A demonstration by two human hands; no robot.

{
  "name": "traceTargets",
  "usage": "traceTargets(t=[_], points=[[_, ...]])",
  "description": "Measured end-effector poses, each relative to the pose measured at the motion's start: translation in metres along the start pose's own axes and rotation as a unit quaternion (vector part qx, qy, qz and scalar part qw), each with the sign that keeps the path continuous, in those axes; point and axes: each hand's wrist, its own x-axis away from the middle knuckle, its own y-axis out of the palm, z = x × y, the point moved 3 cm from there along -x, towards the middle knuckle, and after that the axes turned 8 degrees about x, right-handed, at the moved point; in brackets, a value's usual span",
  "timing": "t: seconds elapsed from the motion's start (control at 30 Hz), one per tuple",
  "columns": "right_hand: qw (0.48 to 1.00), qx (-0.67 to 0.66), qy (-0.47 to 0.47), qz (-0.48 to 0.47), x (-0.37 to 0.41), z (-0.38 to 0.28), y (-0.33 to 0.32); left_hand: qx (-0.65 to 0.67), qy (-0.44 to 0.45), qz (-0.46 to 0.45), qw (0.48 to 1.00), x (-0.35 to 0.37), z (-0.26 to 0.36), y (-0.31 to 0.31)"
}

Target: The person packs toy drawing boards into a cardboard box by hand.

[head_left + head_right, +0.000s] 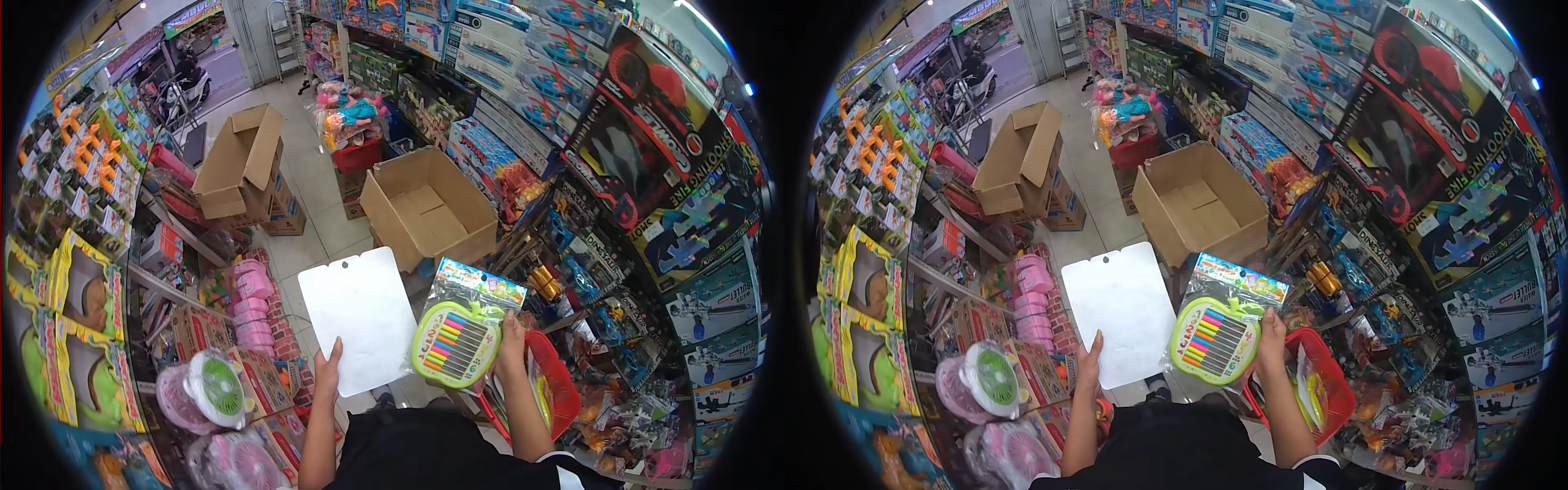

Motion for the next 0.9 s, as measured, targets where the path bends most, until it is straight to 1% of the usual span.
traceTargets(t=[0.17,0.27,0.4,0.47,0.57,0.63,0.67,0.7,0.77,0.83,0.9], points=[[0.999,0.023,-0.020,0.039,-0.023,-0.005,0.032,-0.021,0.008,0.009,1.000,-0.057,0.030,-0.017],[0.995,0.026,-0.019,0.095,-0.040,-0.013,0.048,-0.014,0.002,0.012,1.000,-0.086,0.046,-0.012],[0.993,0.008,-0.005,0.120,-0.083,-0.001,0.047,-0.018,0.013,-0.008,1.000,-0.137,0.045,-0.007],[0.991,0.008,0.000,0.131,-0.110,-0.001,0.047,-0.014,0.009,0.012,1.000,-0.162,0.044,0.001],[0.990,0.012,0.002,0.143,-0.158,-0.002,0.052,-0.031,-0.004,0.034,0.999,-0.204,0.042,0.013],[0.988,0.021,-0.005,0.151,-0.195,-0.008,0.055,-0.023,0.002,0.039,0.999,-0.222,0.055,0.041],[0.991,0.013,-0.013,0.131,-0.218,-0.005,0.054,-0.010,0.011,0.039,0.999,-0.230,0.060,0.053],[0.991,0.011,-0.007,0.133,-0.238,-0.004,0.056,-0.015,0.009,0.041,0.999,-0.240,0.061,0.061],[0.992,0.048,-0.024,0.110,-0.281,-0.006,0.063,-0.004,0.037,0.037,0.999,-0.261,0.065,0.075],[0.992,0.051,-0.014,0.112,-0.326,-0.004,0.069,-0.019,0.032,0.048,0.998,-0.280,0.070,0.086],[0.988,0.111,-0.033,0.099,-0.368,-0.009,0.079,-0.039,0.019,0.062,0.997,-0.291,0.072,0.089]])
